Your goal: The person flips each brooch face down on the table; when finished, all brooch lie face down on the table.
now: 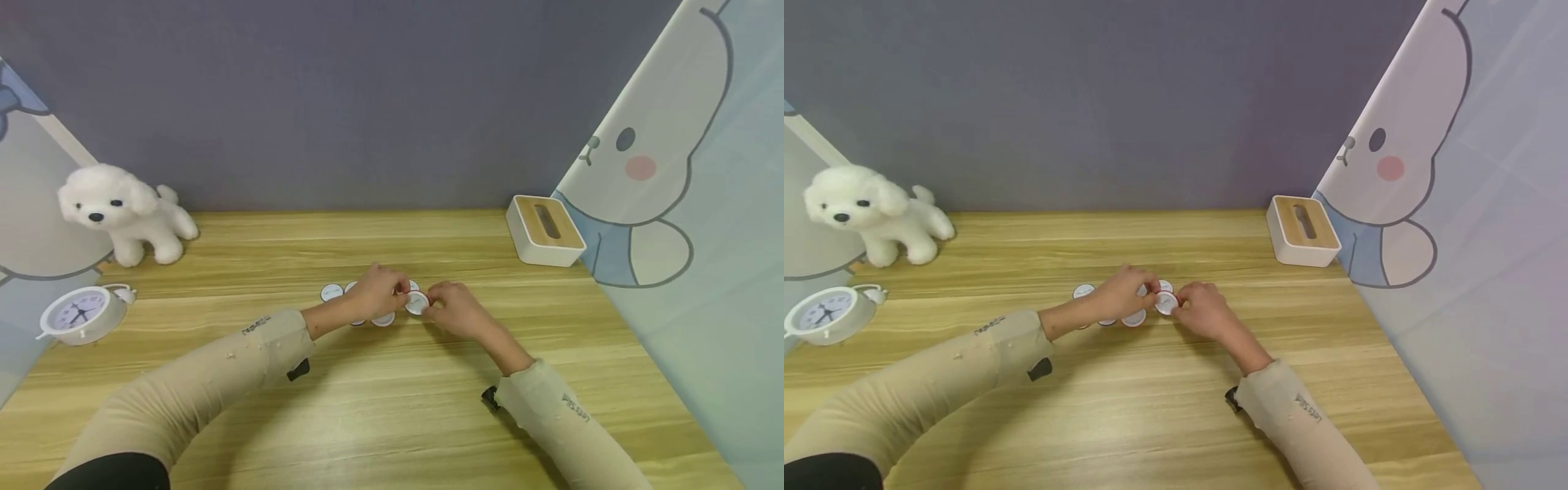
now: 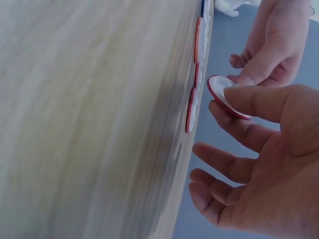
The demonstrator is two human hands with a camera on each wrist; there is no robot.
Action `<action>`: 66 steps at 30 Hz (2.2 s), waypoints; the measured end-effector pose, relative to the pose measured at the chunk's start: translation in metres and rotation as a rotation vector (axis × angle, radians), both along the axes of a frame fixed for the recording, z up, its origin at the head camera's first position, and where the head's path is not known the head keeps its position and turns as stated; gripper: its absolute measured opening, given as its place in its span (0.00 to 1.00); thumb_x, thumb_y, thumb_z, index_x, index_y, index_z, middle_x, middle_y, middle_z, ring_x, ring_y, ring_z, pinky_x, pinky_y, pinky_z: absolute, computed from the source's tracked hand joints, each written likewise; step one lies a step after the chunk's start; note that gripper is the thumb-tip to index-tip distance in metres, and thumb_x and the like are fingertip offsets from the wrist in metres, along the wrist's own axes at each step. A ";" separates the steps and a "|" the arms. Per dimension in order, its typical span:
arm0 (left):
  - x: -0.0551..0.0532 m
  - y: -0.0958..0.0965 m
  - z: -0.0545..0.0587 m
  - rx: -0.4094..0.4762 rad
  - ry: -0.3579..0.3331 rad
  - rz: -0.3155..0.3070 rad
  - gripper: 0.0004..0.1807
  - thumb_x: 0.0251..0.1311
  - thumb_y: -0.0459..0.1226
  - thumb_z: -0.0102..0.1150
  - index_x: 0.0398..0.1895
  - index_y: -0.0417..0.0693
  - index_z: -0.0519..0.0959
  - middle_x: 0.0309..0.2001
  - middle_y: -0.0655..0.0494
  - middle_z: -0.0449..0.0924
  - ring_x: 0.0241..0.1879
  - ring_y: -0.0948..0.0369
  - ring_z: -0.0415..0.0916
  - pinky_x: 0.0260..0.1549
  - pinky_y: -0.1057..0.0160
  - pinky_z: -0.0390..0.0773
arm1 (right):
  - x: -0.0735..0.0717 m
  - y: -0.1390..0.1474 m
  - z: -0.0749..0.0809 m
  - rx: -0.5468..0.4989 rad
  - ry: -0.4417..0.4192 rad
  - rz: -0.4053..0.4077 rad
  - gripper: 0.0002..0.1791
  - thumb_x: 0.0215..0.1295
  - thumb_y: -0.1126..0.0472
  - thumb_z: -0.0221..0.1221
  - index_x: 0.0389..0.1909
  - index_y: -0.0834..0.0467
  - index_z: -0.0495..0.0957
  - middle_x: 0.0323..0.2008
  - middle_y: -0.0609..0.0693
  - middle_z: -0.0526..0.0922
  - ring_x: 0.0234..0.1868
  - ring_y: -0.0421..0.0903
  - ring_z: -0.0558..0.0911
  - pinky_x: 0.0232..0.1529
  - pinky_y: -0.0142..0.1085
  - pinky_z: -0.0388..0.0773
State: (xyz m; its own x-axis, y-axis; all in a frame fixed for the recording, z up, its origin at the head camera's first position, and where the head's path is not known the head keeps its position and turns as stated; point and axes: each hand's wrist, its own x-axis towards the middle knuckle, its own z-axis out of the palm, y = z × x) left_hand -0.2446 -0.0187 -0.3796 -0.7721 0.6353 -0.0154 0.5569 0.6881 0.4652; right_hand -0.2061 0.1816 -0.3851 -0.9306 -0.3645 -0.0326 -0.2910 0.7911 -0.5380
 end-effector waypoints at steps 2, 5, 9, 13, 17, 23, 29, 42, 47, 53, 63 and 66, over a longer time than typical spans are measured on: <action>-0.001 0.000 0.000 -0.017 0.026 -0.027 0.07 0.69 0.42 0.60 0.42 0.49 0.82 0.42 0.56 0.86 0.45 0.57 0.78 0.57 0.53 0.66 | 0.001 -0.002 0.000 0.046 -0.001 0.005 0.07 0.64 0.60 0.61 0.33 0.59 0.85 0.50 0.59 0.85 0.53 0.59 0.80 0.55 0.55 0.74; -0.003 0.001 0.002 -0.061 0.054 -0.068 0.08 0.69 0.42 0.60 0.43 0.50 0.83 0.43 0.55 0.86 0.47 0.57 0.79 0.56 0.54 0.65 | 0.001 -0.003 0.000 0.091 0.000 -0.003 0.10 0.67 0.58 0.60 0.41 0.59 0.85 0.59 0.63 0.80 0.64 0.67 0.72 0.64 0.63 0.66; -0.005 0.002 0.005 -0.126 0.078 -0.121 0.07 0.68 0.42 0.61 0.43 0.51 0.84 0.44 0.55 0.86 0.48 0.57 0.78 0.54 0.55 0.65 | 0.001 -0.004 0.003 0.084 0.075 -0.021 0.07 0.66 0.59 0.62 0.40 0.58 0.83 0.59 0.62 0.80 0.63 0.68 0.72 0.62 0.63 0.68; -0.007 0.004 0.008 -0.136 0.060 -0.137 0.07 0.68 0.43 0.61 0.40 0.51 0.84 0.44 0.55 0.85 0.47 0.57 0.75 0.53 0.55 0.65 | 0.001 -0.004 0.006 0.090 0.153 -0.021 0.03 0.63 0.60 0.63 0.35 0.55 0.82 0.57 0.60 0.82 0.60 0.66 0.75 0.59 0.62 0.71; -0.010 0.005 0.010 -0.117 0.018 -0.121 0.08 0.69 0.43 0.60 0.39 0.50 0.85 0.43 0.55 0.86 0.48 0.57 0.76 0.55 0.54 0.65 | -0.001 -0.003 0.006 0.132 0.163 -0.025 0.03 0.64 0.58 0.62 0.34 0.53 0.83 0.58 0.60 0.81 0.61 0.65 0.74 0.59 0.63 0.70; -0.012 0.006 0.009 -0.150 0.011 -0.119 0.08 0.67 0.43 0.62 0.39 0.50 0.85 0.39 0.58 0.85 0.45 0.59 0.75 0.52 0.55 0.64 | -0.003 -0.004 0.006 0.145 0.149 -0.025 0.02 0.61 0.59 0.63 0.32 0.53 0.82 0.58 0.60 0.81 0.61 0.65 0.75 0.58 0.62 0.71; -0.013 0.010 0.008 -0.221 0.022 -0.087 0.07 0.66 0.44 0.64 0.37 0.52 0.85 0.39 0.57 0.84 0.44 0.58 0.74 0.53 0.54 0.64 | -0.008 -0.007 0.005 0.171 0.117 -0.033 0.04 0.59 0.59 0.62 0.28 0.54 0.83 0.54 0.58 0.83 0.57 0.65 0.75 0.53 0.62 0.73; -0.012 0.015 0.013 -0.319 -0.013 -0.010 0.08 0.66 0.41 0.62 0.31 0.52 0.87 0.41 0.58 0.84 0.46 0.56 0.68 0.50 0.51 0.69 | -0.014 -0.017 0.002 0.244 -0.036 -0.079 0.13 0.64 0.58 0.58 0.19 0.50 0.80 0.63 0.59 0.77 0.69 0.67 0.65 0.61 0.65 0.65; -0.010 0.015 0.012 -0.311 -0.011 0.002 0.09 0.67 0.40 0.60 0.32 0.52 0.88 0.41 0.58 0.84 0.43 0.55 0.65 0.47 0.53 0.68 | -0.015 -0.020 0.000 0.244 -0.074 -0.097 0.15 0.64 0.59 0.56 0.16 0.51 0.78 0.66 0.59 0.75 0.72 0.66 0.61 0.65 0.64 0.61; -0.008 0.015 0.012 -0.321 -0.002 0.016 0.08 0.68 0.41 0.60 0.35 0.53 0.88 0.43 0.56 0.82 0.44 0.54 0.64 0.51 0.51 0.69 | -0.016 -0.022 -0.003 0.270 -0.073 -0.105 0.14 0.65 0.58 0.56 0.18 0.51 0.78 0.67 0.59 0.73 0.72 0.65 0.61 0.66 0.63 0.61; -0.007 0.014 0.009 -0.324 0.069 0.011 0.07 0.67 0.42 0.62 0.34 0.54 0.88 0.43 0.56 0.82 0.45 0.53 0.65 0.49 0.53 0.69 | -0.011 -0.022 -0.003 0.301 -0.042 -0.098 0.12 0.65 0.59 0.56 0.21 0.52 0.77 0.66 0.57 0.73 0.72 0.65 0.61 0.62 0.60 0.63; -0.005 0.011 0.009 -0.326 0.084 0.004 0.07 0.66 0.42 0.63 0.33 0.54 0.87 0.42 0.56 0.81 0.45 0.53 0.64 0.47 0.54 0.67 | -0.009 -0.020 -0.001 0.314 -0.028 -0.093 0.10 0.64 0.59 0.57 0.22 0.51 0.77 0.64 0.56 0.74 0.71 0.64 0.62 0.59 0.58 0.64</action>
